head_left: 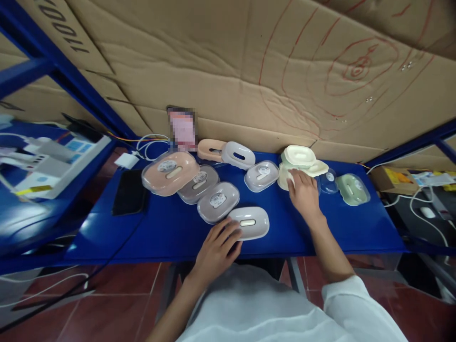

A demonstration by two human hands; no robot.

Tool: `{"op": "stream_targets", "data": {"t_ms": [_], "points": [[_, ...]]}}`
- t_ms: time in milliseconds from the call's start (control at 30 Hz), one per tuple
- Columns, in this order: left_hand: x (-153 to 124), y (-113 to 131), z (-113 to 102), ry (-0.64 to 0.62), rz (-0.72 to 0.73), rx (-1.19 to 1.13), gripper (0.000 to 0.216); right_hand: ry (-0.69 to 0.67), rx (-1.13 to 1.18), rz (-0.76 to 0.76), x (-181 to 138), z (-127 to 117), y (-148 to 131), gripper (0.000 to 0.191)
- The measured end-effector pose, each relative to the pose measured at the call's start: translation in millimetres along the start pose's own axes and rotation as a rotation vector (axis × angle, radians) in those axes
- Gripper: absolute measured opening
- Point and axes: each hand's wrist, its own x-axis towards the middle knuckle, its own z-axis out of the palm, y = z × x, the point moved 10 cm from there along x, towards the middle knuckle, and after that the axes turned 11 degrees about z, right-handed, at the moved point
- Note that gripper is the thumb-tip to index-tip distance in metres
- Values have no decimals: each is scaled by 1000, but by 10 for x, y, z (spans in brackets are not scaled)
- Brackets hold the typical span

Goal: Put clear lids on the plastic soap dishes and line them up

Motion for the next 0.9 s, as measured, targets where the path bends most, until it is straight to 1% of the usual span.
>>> {"op": "stream_targets", "data": {"t_ms": [67,133,200,267,300,333,400,433,500,600,667,733,800,833,900], "points": [[13,7,14,-10,18,-6,24,-54,14,-30,-405,97,190,46],[26,3,29,-25,23,-10,26,-93,70,-44,-721,169,347,46],[37,-5,43,-36,21,-21,27,-47,82,48,-879,156,570,52],[48,-10,47,-32,16,-39,28,7,35,204,-920,130,821,63],[53,-12,47,-27,12,-46,28,5,12,263,-913,140,913,67],[58,-14,48,-23,7,-52,29,-14,7,296,-892,164,970,68],[68,-19,59,-23,-6,-63,30,-45,45,315,-831,199,1019,61],[72,-21,67,-28,-12,-69,30,-38,68,327,-804,193,1045,58],[78,-24,78,-39,-20,-80,30,3,80,398,-790,147,1155,57],[68,-32,89,-58,-26,-107,32,57,17,554,-914,43,1417,70],[48,-35,101,-76,-23,-139,34,73,28,587,-1064,-48,1519,78],[25,-24,122,-101,-9,-174,35,80,117,546,-1228,-160,1483,76],[5,-21,146,-126,-6,-179,39,71,250,457,-1373,-277,1277,66],[-5,-35,156,-136,-20,-167,42,48,317,393,-1423,-319,1106,61],[-19,-85,163,-137,-70,-143,52,-62,426,206,-1466,-327,623,54]]}}
